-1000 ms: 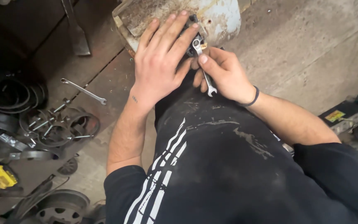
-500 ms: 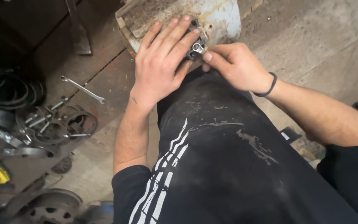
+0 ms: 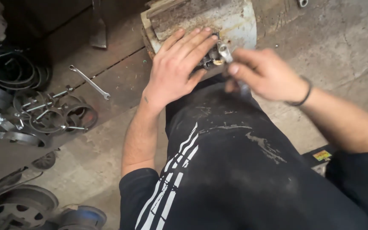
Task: The person uses a wrench to tighten and loosen bolts on a rusty mechanical part, then uses a screwdriver to adjust components. The person also handles a metal rod and places it on the workbench.
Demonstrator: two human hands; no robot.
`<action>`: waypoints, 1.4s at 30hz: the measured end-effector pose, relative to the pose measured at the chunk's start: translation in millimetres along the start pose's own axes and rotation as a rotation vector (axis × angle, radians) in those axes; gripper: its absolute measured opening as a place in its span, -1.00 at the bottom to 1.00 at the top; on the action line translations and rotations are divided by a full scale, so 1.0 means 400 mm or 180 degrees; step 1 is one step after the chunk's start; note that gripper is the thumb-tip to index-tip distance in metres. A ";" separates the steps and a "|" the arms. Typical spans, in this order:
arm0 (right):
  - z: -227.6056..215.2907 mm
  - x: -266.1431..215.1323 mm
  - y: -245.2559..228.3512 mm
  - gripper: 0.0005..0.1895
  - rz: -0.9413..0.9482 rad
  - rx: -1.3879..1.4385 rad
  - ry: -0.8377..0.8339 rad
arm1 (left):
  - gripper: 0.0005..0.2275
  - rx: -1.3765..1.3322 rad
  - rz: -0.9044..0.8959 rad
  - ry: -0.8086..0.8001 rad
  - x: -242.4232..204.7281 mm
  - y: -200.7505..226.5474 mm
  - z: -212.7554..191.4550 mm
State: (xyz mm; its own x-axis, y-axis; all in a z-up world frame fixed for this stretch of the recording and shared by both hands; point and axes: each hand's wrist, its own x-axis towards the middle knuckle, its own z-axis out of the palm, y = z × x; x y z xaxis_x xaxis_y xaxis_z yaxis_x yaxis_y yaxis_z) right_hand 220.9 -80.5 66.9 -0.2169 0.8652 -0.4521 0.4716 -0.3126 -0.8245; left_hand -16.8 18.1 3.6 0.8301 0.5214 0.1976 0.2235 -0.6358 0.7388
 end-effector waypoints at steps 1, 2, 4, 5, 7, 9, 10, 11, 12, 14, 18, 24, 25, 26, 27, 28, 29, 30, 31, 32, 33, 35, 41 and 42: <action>0.042 -0.006 0.019 -0.71 0.0262 0.0564 -0.0041 | -0.37 -0.0021 0.0028 -0.0007 0.002 -0.003 -0.001; 0.066 -0.004 0.020 -0.71 0.0268 0.0563 -0.0021 | -0.37 -0.0028 0.0046 -0.0013 0.003 -0.005 0.000; 0.127 -0.002 0.023 -0.73 0.0542 0.1282 0.0091 | -0.33 -0.0073 0.0071 -0.0008 0.001 -0.009 -0.002; 0.154 -0.002 0.021 -0.73 0.0559 0.1321 0.0145 | -0.33 -0.0091 0.0109 -0.0061 -0.002 -0.012 -0.001; 0.198 0.003 0.016 -0.74 0.0896 0.1964 0.0293 | -0.30 -0.0210 0.0138 -0.0019 0.001 -0.017 -0.001; 0.228 0.009 0.015 -0.73 0.0982 0.2134 0.0448 | -0.30 -0.0177 0.0130 -0.0014 0.002 -0.018 0.004; 0.244 0.011 0.016 -0.72 0.1074 0.2297 0.0537 | -0.30 -0.0137 0.0060 0.0013 0.000 -0.018 0.008; 0.252 0.012 0.009 -0.72 0.1083 0.2310 0.0582 | -0.30 -0.0157 0.0095 -0.0010 0.001 -0.022 0.010; 0.260 0.013 0.003 -0.71 0.1100 0.2426 0.0666 | -0.31 -0.0111 0.0153 0.0024 0.000 -0.027 0.012; 0.274 0.020 -0.009 -0.70 0.1124 0.2542 0.0748 | -0.32 -0.0073 0.0205 0.0059 -0.004 -0.031 0.011; 0.279 0.031 -0.019 -0.66 0.1436 0.2896 0.0753 | -0.34 -0.0022 0.0278 0.0018 -0.003 -0.034 -0.010; 0.208 0.018 0.020 -0.60 0.1512 0.2175 0.0391 | -0.45 -0.0616 0.0292 -0.0130 -0.010 -0.050 -0.033; 0.187 0.013 0.020 -0.59 0.1419 0.1601 0.0318 | -0.49 -0.0712 0.0258 -0.0161 -0.013 -0.047 -0.034; 0.144 0.011 0.024 -0.59 0.1406 0.1602 0.0281 | -0.49 -0.0692 0.0225 -0.0153 -0.015 -0.041 -0.032; 0.095 0.012 0.029 -0.60 0.1112 0.0449 0.0371 | -0.51 -0.0680 0.0161 -0.0104 -0.009 -0.039 -0.029; 0.046 0.012 0.035 -0.60 0.0791 -0.0697 0.0455 | -0.53 -0.0668 0.0096 -0.0055 -0.003 -0.036 -0.025; 0.012 0.024 0.009 -0.60 0.0783 -0.0678 0.0433 | -0.53 -0.0658 0.0069 -0.0063 -0.004 -0.029 -0.025; -0.021 0.035 -0.016 -0.62 0.0410 -0.1850 0.0311 | -0.54 -0.0691 -0.0013 -0.0043 -0.005 -0.022 -0.025; -0.060 0.049 -0.043 -0.64 0.0002 -0.3023 0.0193 | -0.56 -0.0718 -0.0075 -0.0010 0.000 -0.019 -0.027; -0.078 0.057 -0.052 -0.64 -0.0016 -0.3020 0.0195 | -0.56 -0.0701 -0.0081 -0.0007 0.004 -0.017 -0.026; -0.092 0.063 -0.061 -0.65 -0.0787 -0.3060 0.0136 | -0.59 -0.0639 -0.0030 0.0071 0.003 -0.013 -0.024; -0.104 0.061 -0.060 -0.63 -0.1568 -0.3079 0.0059 | -0.61 -0.0578 0.0014 0.0166 0.002 -0.014 -0.021; 0.025 -0.004 0.016 -0.77 0.0096 -0.0073 -0.0339 | -0.56 -0.0652 -0.0111 0.0194 0.001 -0.026 -0.014; 0.050 -0.009 0.030 -0.77 0.0023 0.0121 -0.0235 | -0.60 -0.0547 -0.0024 0.0226 0.001 -0.024 -0.015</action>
State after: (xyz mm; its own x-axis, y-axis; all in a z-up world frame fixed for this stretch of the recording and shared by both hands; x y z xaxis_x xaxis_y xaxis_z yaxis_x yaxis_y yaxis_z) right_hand 210.2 -95.0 51.6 -0.2766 0.8321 -0.4807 0.4409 -0.3346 -0.8329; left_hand -21.7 27.8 0.5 0.7893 0.5685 0.2320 0.1341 -0.5283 0.8384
